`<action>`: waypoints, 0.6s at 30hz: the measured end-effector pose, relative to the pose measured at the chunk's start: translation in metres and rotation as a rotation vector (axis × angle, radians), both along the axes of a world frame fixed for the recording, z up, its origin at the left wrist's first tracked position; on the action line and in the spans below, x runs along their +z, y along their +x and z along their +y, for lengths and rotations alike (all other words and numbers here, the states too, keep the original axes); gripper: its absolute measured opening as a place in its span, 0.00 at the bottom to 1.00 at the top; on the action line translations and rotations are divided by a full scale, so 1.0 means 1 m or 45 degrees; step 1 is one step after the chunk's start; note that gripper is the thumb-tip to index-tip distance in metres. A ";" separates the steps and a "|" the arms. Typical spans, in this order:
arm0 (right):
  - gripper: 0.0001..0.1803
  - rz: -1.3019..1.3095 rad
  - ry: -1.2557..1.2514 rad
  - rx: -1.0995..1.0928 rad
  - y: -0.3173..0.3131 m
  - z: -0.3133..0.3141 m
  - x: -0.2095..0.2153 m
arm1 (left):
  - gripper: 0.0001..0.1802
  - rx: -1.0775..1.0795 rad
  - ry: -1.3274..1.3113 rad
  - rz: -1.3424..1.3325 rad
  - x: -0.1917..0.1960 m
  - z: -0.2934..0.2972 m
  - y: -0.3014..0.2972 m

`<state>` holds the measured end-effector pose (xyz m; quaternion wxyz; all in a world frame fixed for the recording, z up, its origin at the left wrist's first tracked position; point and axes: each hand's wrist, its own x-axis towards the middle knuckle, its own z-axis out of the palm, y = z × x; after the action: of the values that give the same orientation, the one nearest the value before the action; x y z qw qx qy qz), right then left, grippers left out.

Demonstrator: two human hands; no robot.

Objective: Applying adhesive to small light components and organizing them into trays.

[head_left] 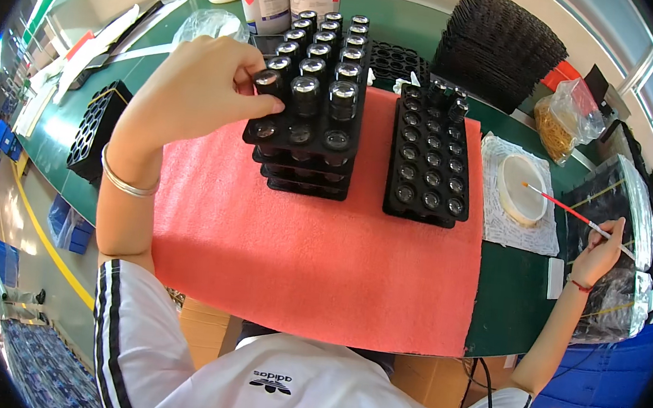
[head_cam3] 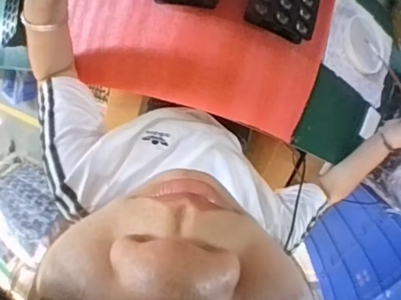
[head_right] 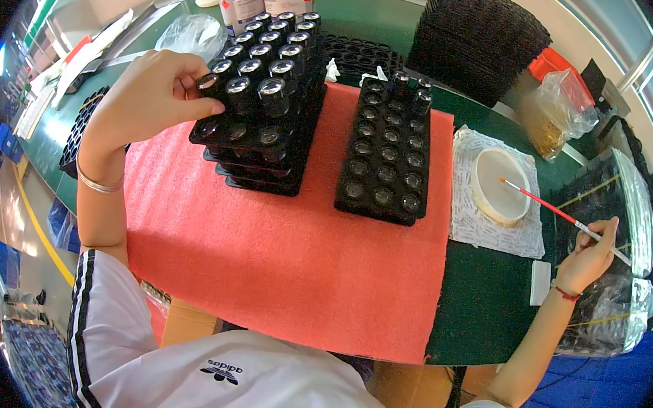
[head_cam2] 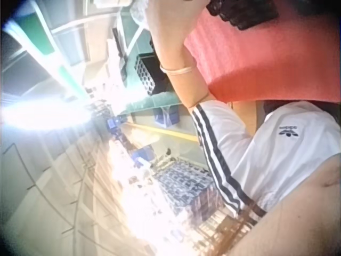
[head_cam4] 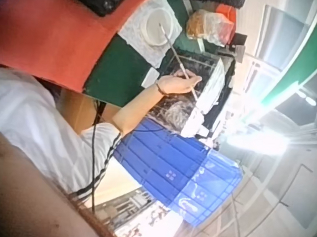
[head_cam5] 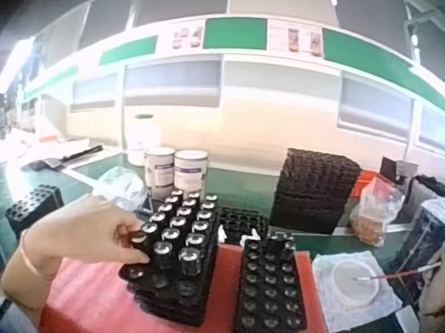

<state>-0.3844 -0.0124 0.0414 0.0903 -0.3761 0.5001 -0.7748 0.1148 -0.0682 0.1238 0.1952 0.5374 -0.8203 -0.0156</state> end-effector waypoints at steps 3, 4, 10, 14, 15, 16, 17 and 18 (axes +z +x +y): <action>0.20 0.008 -0.015 0.017 0.000 0.001 0.000 | 0.16 -0.010 0.007 -0.002 0.001 0.001 -0.003; 0.20 0.012 -0.028 0.018 -0.001 0.001 0.000 | 0.15 -0.003 0.035 -0.009 0.002 0.002 -0.004; 0.19 0.012 -0.061 0.034 -0.007 0.001 -0.001 | 0.16 0.013 0.027 -0.045 0.001 0.000 -0.003; 0.19 0.007 -0.063 0.039 -0.011 0.001 -0.001 | 0.16 0.070 0.071 -0.021 0.000 -0.004 -0.004; 0.19 0.005 -0.059 0.039 -0.011 0.002 -0.001 | 0.16 0.075 0.085 -0.013 -0.001 -0.003 -0.005; 0.20 0.014 -0.071 0.023 -0.007 0.002 0.000 | 0.15 0.074 0.094 -0.006 0.000 -0.002 -0.007; 0.20 0.021 -0.069 0.039 -0.009 0.002 -0.001 | 0.15 0.073 0.103 0.001 0.001 0.000 -0.008; 0.20 0.031 -0.066 0.052 -0.011 0.002 -0.001 | 0.15 0.068 0.113 0.010 0.001 0.000 -0.010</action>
<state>-0.3954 -0.0105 0.0403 0.0901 -0.3978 0.4733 -0.7808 0.1048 -0.0677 0.1251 0.1746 0.5672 -0.8034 -0.0488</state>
